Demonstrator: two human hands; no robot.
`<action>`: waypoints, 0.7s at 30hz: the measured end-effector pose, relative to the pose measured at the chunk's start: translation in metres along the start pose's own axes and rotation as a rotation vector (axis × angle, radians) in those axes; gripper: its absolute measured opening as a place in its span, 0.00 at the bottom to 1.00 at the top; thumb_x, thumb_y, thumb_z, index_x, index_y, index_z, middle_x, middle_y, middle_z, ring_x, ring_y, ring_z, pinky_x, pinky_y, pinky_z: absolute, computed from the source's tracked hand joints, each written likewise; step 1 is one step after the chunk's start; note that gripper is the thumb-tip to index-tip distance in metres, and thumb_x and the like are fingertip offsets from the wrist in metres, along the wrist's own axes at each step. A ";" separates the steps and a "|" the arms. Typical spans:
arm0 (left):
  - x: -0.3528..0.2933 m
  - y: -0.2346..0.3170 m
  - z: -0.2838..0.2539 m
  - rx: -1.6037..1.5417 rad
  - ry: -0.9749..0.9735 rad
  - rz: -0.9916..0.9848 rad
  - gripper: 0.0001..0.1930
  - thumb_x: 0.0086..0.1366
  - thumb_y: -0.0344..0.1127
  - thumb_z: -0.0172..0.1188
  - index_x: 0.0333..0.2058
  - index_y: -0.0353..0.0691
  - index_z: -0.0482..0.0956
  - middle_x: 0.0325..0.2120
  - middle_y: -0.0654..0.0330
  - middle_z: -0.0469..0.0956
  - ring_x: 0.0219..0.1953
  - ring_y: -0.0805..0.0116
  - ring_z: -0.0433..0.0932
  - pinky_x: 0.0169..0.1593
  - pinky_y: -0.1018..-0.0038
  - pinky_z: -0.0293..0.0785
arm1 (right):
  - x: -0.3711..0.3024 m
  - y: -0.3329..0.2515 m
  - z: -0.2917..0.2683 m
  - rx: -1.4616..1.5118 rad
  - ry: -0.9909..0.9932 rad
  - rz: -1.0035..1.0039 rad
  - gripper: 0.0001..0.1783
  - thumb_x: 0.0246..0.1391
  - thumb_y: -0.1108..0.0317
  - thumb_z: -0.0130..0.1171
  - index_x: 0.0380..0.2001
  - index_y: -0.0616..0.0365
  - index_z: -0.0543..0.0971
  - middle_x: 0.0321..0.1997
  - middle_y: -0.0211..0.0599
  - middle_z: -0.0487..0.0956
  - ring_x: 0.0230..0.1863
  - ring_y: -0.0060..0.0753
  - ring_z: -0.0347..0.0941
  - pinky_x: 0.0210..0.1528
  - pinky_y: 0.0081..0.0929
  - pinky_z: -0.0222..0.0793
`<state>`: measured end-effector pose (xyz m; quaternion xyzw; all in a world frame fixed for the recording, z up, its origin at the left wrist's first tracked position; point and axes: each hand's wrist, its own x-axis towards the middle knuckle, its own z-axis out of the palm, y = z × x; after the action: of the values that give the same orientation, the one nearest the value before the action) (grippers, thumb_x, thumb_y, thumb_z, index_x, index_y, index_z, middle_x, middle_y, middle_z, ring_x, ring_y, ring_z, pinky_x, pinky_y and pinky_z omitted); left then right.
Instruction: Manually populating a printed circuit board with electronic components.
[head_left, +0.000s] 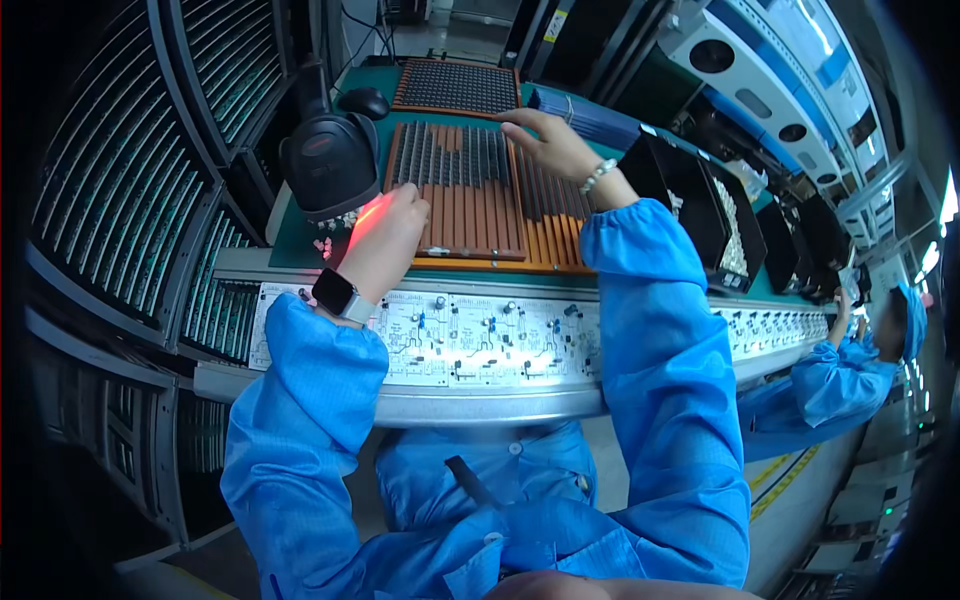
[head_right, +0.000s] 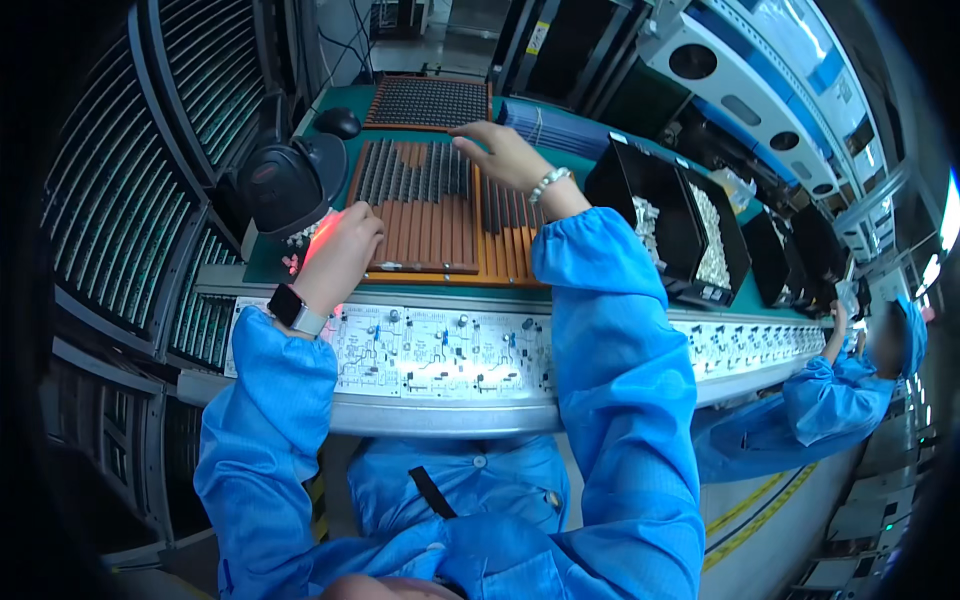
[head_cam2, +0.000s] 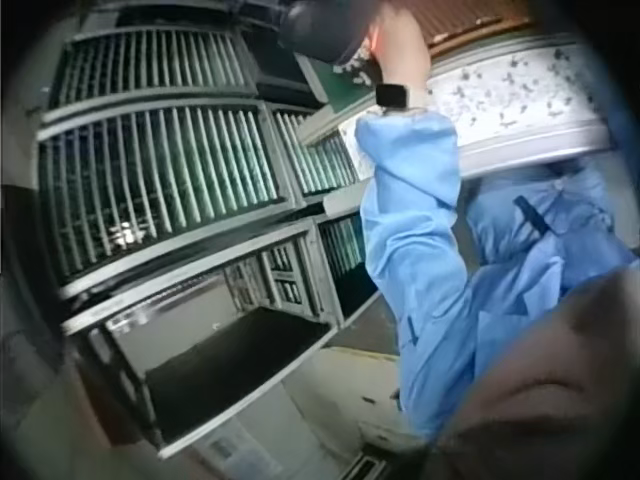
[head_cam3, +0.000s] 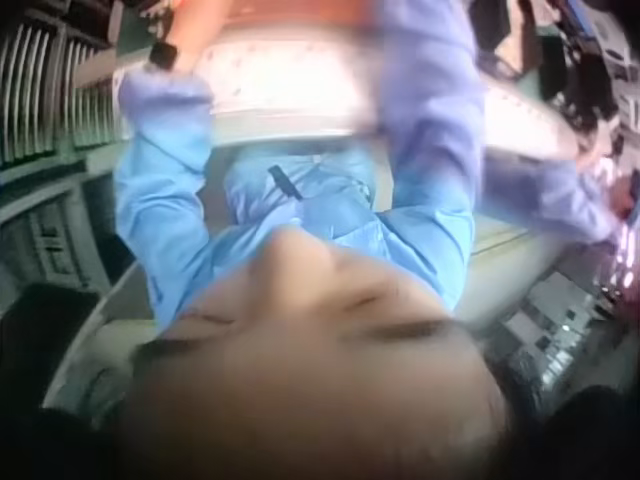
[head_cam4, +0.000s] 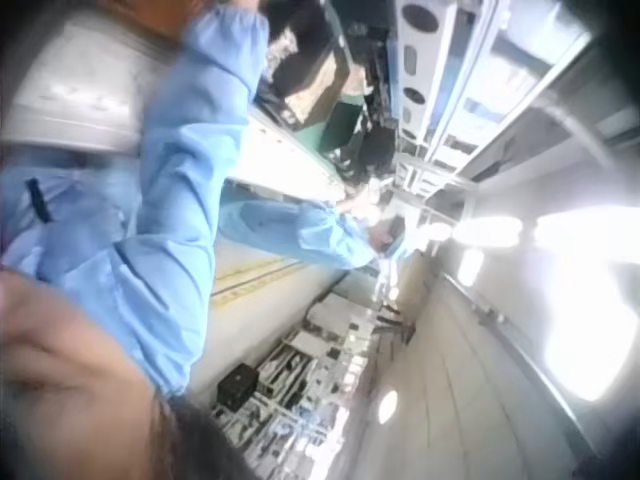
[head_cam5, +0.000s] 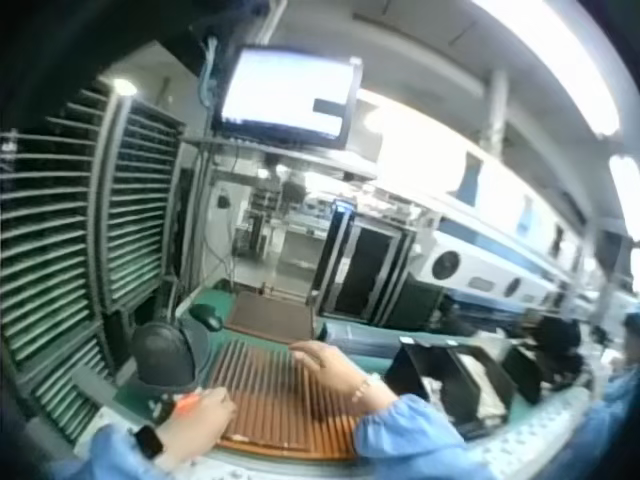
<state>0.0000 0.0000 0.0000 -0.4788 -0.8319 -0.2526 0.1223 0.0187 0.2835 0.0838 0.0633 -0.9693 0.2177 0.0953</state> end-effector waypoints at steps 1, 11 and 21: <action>-0.003 0.004 0.003 -0.026 0.041 0.016 0.05 0.63 0.23 0.56 0.37 0.31 0.77 0.38 0.50 0.72 0.42 0.50 0.75 0.48 0.63 0.73 | 0.004 0.006 0.010 0.035 0.048 -0.061 0.24 0.70 0.54 0.48 0.60 0.60 0.76 0.59 0.51 0.78 0.59 0.49 0.75 0.63 0.40 0.69; -0.018 0.048 -0.007 0.051 0.138 0.273 0.03 0.56 0.26 0.57 0.30 0.36 0.76 0.31 0.57 0.72 0.36 0.60 0.75 0.42 0.67 0.70 | 0.062 0.042 0.079 0.029 -0.022 -0.162 0.30 0.72 0.53 0.41 0.70 0.60 0.62 0.73 0.56 0.61 0.77 0.51 0.50 0.77 0.40 0.44; -0.022 0.052 0.001 0.093 0.160 0.296 0.01 0.56 0.29 0.57 0.27 0.39 0.76 0.28 0.60 0.70 0.35 0.65 0.75 0.40 0.71 0.68 | 0.063 0.048 0.091 -0.153 -0.050 -0.238 0.34 0.72 0.50 0.38 0.69 0.67 0.61 0.74 0.57 0.60 0.77 0.52 0.48 0.77 0.39 0.43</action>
<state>0.0555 0.0062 0.0051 -0.5682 -0.7507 -0.2305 0.2459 -0.0646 0.2816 -0.0030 0.1760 -0.9707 0.1286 0.1008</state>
